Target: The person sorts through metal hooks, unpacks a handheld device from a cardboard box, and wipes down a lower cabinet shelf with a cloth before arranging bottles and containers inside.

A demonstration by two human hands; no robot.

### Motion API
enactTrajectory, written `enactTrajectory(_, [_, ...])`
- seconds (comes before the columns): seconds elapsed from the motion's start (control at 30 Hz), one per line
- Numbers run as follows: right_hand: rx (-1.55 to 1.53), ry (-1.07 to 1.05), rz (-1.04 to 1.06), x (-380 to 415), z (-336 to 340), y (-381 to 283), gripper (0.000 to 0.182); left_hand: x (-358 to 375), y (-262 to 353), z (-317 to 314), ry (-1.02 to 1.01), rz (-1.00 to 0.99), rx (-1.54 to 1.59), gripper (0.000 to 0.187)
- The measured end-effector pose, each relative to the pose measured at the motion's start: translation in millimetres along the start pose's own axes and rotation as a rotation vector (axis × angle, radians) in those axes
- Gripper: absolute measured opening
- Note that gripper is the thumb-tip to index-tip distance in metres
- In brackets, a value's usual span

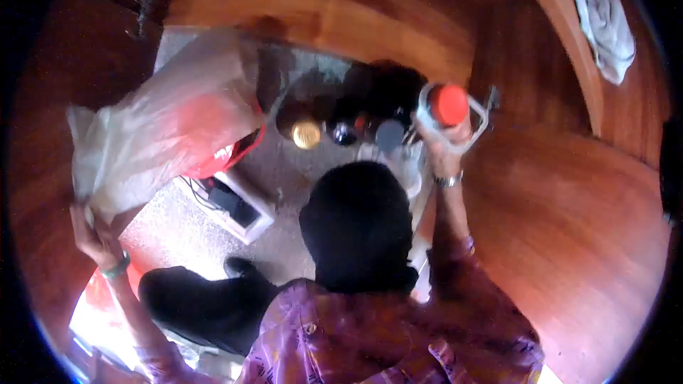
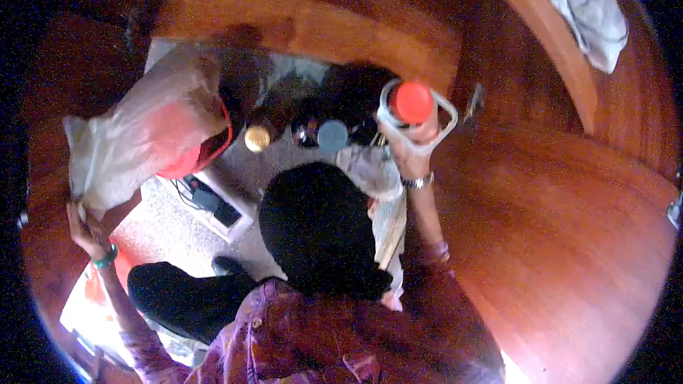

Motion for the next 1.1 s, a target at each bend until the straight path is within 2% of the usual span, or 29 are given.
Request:
enactTrajectory(0.07, [0.008, -0.019, -0.085, 5.0, 1.3, 6.7, 0.056, 29.8, -0.3, 19.0, -0.026, -0.210, -0.169, 0.024])
enactTrajectory(0.1, [-0.062, -0.103, -0.205, 5.8, 0.0, 2.4, 0.058, 41.8, -1.9, 24.2, -0.038, -0.266, -0.302, 0.022])
enactTrajectory(0.13, [0.226, -0.023, -0.100, 6.3, 3.8, 2.4, 0.063, 53.7, -8.7, 29.2, -0.110, -0.239, -0.356, 0.019])
enactTrajectory(0.2, [0.267, 0.038, 0.059, 11.1, 4.6, 5.2, 0.047, 70.1, -18.2, 27.4, -0.260, -0.020, -0.310, 0.022])
enactTrajectory(0.27, [0.248, 0.071, 0.060, 8.2, 7.8, 3.5, 0.071, 120.1, -92.4, 35.4, -0.553, 0.400, -0.254, 0.019])
enactTrajectory(0.3, [0.183, 0.032, -0.012, 9.3, 8.0, 8.5, 0.072, 108.6, -60.2, 27.7, -0.499, 0.308, -0.088, 0.016])
enactTrajectory(0.37, [0.286, 0.098, 0.048, 9.6, 8.1, 7.9, 0.067, 107.4, -52.4, 28.3, -0.548, 0.251, -0.045, 0.013])
enactTrajectory(0.43, [0.317, 0.102, 0.089, 11.2, 8.4, 2.6, 0.059, 123.4, -75.0, 24.8, -0.809, 0.381, -0.187, 0.015])
enactTrajectory(0.47, [0.134, 0.081, 0.068, 10.9, 6.3, 4.5, 0.055, 135.1, -90.3, 26.7, -0.938, 0.444, -0.262, 0.016])
enactTrajectory(0.53, [0.241, 0.088, 0.139, 11.1, 6.7, 0.8, 0.052, 162.0, -129.2, 37.1, -1.178, 0.569, -0.415, 0.018])
enactTrajectory(0.57, [0.211, -0.032, -0.027, 12.8, 6.5, 10.0, 0.047, 195.4, -176.1, 46.1, -0.986, 0.512, -0.233, 0.026])
enactTrajectory(0.6, [0.014, -0.180, -0.065, 14.7, 5.2, -5.4, 0.049, 200.9, -183.0, 40.6, -0.961, 0.510, -0.232, 0.026])
enactTrajectory(0.63, [-0.001, -0.265, -0.118, 28.5, 4.9, 25.9, 0.034, 211.0, -187.8, 27.5, -1.172, 0.573, -0.165, 0.024])
enactTrajectory(0.67, [0.064, -0.257, -0.112, 44.3, 6.1, 54.0, 0.047, 215.9, -190.6, 15.8, -1.368, 0.633, -0.089, 0.026])
enactTrajectory(0.73, [0.304, -0.204, -0.083, 83.6, 5.2, 116.4, 0.072, 167.8, -118.3, -1.6, -1.115, 0.621, 0.203, 0.040])
enactTrajectory(0.77, [0.497, -0.257, -0.088, 102.4, 0.6, 140.8, 0.085, 177.3, -131.1, 6.8, -1.089, 0.673, 0.219, 0.054])
enactTrajectory(0.8, [0.956, -0.504, -0.157, 111.4, -6.7, 149.2, 0.094, 173.6, -129.1, 5.4, -1.097, 0.683, 0.115, 0.055])
enactTrajectory(0.87, [0.981, -0.544, -0.263, 107.8, -16.9, 115.9, 0.084, 136.8, -88.2, 12.4, -0.988, 0.558, -0.288, 0.053])
enactTrajectory(0.9, [0.994, -0.565, -0.315, 105.3, -22.2, 97.3, 0.080, 133.9, -83.5, 9.3, -0.980, 0.561, -0.286, 0.053])
enactTrajectory(0.97, [0.926, -0.409, -0.241, 127.2, -22.2, 154.3, 0.075, 129.2, -76.0, 13.7, -0.929, 0.431, -0.351, 0.057])
enactTrajectory(1.0, [0.896, -0.341, -0.218, 134.6, -15.0, 183.2, 0.074, 111.9, -47.3, 9.7, -0.795, 0.414, -0.247, 0.045])
enactTrajectory(1.07, [0.819, -0.271, -0.163, 128.3, 13.7, 183.6, 0.061, 82.4, -9.4, -1.1, -0.773, 0.290, -0.165, 0.044])
enactTrajectory(1.1, [0.781, -0.238, -0.135, 123.7, 27.4, 178.9, 0.055, 62.8, 17.7, -5.4, -0.692, 0.241, -0.120, 0.045])
Point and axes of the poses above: each hand's wrist, its own x-axis away from the middle knuckle, its own z-axis out of the back of the hand, y = z × x, the point moved 5 cm from there along -x, towards the middle knuckle, and after that the axes turned 5 degrees about x, right-handed, at the moved point
